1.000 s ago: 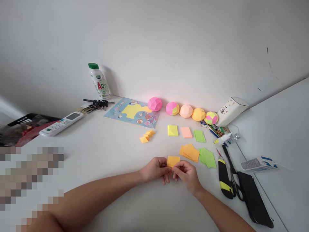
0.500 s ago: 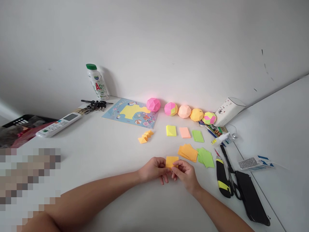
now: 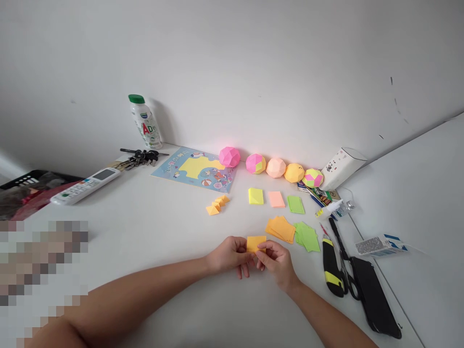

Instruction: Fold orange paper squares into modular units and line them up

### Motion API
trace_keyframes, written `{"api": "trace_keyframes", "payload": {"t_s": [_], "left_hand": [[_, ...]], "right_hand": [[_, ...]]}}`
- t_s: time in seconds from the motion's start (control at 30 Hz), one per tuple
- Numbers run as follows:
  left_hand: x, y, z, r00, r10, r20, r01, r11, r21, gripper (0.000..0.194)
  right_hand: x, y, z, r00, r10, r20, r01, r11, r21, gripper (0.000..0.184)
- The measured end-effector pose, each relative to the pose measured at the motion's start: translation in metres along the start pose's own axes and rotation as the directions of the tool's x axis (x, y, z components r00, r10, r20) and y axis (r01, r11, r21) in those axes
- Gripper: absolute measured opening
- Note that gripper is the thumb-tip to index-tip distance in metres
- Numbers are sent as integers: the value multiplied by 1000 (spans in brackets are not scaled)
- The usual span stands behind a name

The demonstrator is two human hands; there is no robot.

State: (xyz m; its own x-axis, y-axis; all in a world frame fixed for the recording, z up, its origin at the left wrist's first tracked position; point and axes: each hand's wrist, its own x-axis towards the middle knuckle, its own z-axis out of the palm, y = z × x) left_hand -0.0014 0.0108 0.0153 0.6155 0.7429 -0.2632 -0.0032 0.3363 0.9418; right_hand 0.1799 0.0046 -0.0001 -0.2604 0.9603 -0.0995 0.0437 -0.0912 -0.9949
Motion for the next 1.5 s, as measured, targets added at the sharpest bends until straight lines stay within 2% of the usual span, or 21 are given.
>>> {"api": "trace_keyframes", "payload": {"t_s": [0.27,0.47,0.9,1.5], "left_hand": [[1,-3,-2,999,28,41,-28,1000,3,28],[0,0,0,1000,2,28,-2,1000,5,36],[-1,-4,-1,1000,-23,21,21,998,55,27],[-1,-3,1,998,-58,-24,59,997,51,29]], "right_hand": [[-1,-3,1,1000,-27,10,27,1000,-10,16],[0,2,-2,998,-61,33,61,998,4,17],[-1,2,0,997,-61,40,62,998,-11,17],[0,1,-1,998,-39,45,40,999,-34,21]]}}
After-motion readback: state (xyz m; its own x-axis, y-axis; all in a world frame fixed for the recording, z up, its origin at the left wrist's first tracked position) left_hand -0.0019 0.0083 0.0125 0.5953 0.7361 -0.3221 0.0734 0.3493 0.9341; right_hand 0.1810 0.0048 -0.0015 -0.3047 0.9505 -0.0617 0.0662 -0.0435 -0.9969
